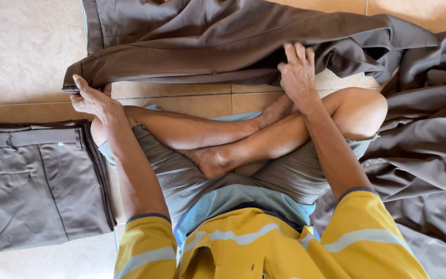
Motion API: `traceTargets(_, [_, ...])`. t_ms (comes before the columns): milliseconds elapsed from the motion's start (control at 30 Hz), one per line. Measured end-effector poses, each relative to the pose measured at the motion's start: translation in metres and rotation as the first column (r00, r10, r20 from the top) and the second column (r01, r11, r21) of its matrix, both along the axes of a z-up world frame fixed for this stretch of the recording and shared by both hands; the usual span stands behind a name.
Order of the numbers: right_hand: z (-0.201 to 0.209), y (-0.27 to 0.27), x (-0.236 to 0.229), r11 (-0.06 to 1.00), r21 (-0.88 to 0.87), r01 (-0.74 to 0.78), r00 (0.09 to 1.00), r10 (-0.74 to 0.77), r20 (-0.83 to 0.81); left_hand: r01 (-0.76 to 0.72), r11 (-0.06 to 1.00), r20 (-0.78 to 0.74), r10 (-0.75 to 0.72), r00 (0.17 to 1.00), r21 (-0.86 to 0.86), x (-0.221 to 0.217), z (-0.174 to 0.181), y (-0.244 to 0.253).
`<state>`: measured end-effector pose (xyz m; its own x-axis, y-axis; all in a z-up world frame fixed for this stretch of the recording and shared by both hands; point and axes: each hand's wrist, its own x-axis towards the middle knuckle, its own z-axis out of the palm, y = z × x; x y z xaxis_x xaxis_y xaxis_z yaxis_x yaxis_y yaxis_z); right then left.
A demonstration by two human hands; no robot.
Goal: Folding brown trousers into neat squares while sitting on the floor.
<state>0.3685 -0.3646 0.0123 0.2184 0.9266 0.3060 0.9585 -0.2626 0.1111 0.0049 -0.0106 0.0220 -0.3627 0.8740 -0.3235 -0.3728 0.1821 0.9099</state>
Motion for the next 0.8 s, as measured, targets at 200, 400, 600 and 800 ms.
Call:
traceTargets(200, [-0.004,0.013,0.012,0.979,0.179,0.096,0.994,-0.083,-0.077,-0.041,0.999,0.046,0.041,0.998,-0.008,0.003,0.001,0.003])
traceTargets(400, [0.007,0.011,0.019,0.987,0.154,0.051,0.994,-0.036,-0.101,-0.027,1.000,0.066,0.028,0.997,-0.010,0.001,-0.001,0.002])
traceTargets(600, [0.035,0.004,0.015,0.861,0.501,0.084,0.994,-0.035,-0.107,-0.097,0.995,0.073,0.099,0.992,-0.025,-0.003,-0.005,0.005])
traceTargets(800, [0.043,0.007,0.010,0.933,0.359,0.036,0.986,0.024,-0.162,-0.071,0.994,-0.031,0.069,0.997,-0.081,0.004,0.004,0.004])
